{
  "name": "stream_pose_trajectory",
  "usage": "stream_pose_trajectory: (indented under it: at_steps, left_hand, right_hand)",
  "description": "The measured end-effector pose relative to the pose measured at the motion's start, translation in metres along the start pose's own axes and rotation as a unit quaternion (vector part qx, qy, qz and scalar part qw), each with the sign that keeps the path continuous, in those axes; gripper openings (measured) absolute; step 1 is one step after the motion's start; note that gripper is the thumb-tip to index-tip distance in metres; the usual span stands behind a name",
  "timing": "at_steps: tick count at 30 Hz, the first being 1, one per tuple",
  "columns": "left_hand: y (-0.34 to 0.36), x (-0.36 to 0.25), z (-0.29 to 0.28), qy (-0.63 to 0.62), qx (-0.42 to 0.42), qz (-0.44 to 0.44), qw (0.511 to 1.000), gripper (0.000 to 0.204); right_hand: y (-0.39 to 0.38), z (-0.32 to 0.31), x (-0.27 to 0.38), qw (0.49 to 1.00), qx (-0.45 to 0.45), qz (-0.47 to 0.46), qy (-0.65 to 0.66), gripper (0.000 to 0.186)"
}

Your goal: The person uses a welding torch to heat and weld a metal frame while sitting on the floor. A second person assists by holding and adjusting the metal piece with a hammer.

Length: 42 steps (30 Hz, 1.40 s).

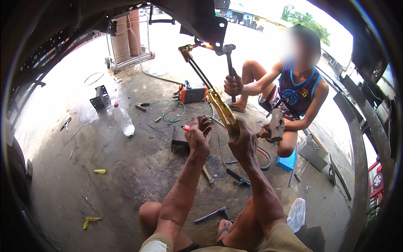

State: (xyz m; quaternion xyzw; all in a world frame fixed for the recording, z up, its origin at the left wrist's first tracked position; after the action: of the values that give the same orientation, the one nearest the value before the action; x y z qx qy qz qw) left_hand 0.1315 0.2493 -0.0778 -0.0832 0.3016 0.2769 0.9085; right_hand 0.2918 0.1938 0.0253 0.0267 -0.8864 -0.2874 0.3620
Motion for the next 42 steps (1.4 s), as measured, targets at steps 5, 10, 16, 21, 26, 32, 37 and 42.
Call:
stream_pose_trajectory:
  at_steps: [5, 10, 16, 21, 26, 32, 37, 42]
  left_hand:
    - [0.044, -0.059, -0.025, 0.009, -0.054, 0.078, 0.995, 0.035]
    - [0.054, -0.062, -0.044, -0.016, -0.073, 0.057, 0.996, 0.034]
    - [0.022, -0.049, -0.03, -0.003, -0.07, 0.008, 0.998, 0.034]
    - [0.009, -0.046, -0.026, 0.027, -0.032, -0.029, 0.999, 0.036]
    - [0.011, -0.052, -0.033, 0.03, -0.02, -0.034, 0.999, 0.037]
    - [0.007, -0.063, -0.039, 0.046, -0.012, -0.037, 0.998, 0.038]
    - [0.008, -0.069, -0.048, 0.054, -0.006, -0.034, 0.998, 0.038]
    - [0.01, -0.066, -0.051, 0.055, 0.001, -0.042, 0.998, 0.039]
  right_hand:
    - [0.003, 0.011, 0.005, 0.999, 0.046, -0.001, 0.02, 0.022]
    - [0.001, 0.026, 0.005, 0.997, 0.071, 0.021, 0.032, 0.023]
    - [0.0, 0.015, 0.011, 0.997, 0.063, 0.031, -0.011, 0.03]
    - [0.009, 0.036, 0.024, 0.994, 0.092, 0.054, -0.002, 0.034]
    - [0.028, 0.05, 0.039, 0.995, 0.082, 0.056, 0.014, 0.03]
    - [0.043, 0.064, 0.037, 0.99, 0.091, 0.103, 0.043, 0.03]
    - [0.041, 0.069, 0.037, 0.987, 0.096, 0.122, 0.048, 0.036]
    - [0.039, 0.067, 0.037, 0.984, 0.108, 0.129, 0.05, 0.034]
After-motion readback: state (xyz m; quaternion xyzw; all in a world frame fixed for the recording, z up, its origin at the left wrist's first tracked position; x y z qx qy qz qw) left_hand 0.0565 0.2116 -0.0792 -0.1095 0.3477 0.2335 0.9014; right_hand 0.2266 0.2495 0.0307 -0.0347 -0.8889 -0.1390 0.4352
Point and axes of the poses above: each hand's wrist, its own y-axis towards the middle knuckle, its own z-axis out of the palm, x = y × z, the point moved 5 cm from there along y, towards the middle knuckle, and after that the axes turned 15 degrees about z, right-handed, at the moved point
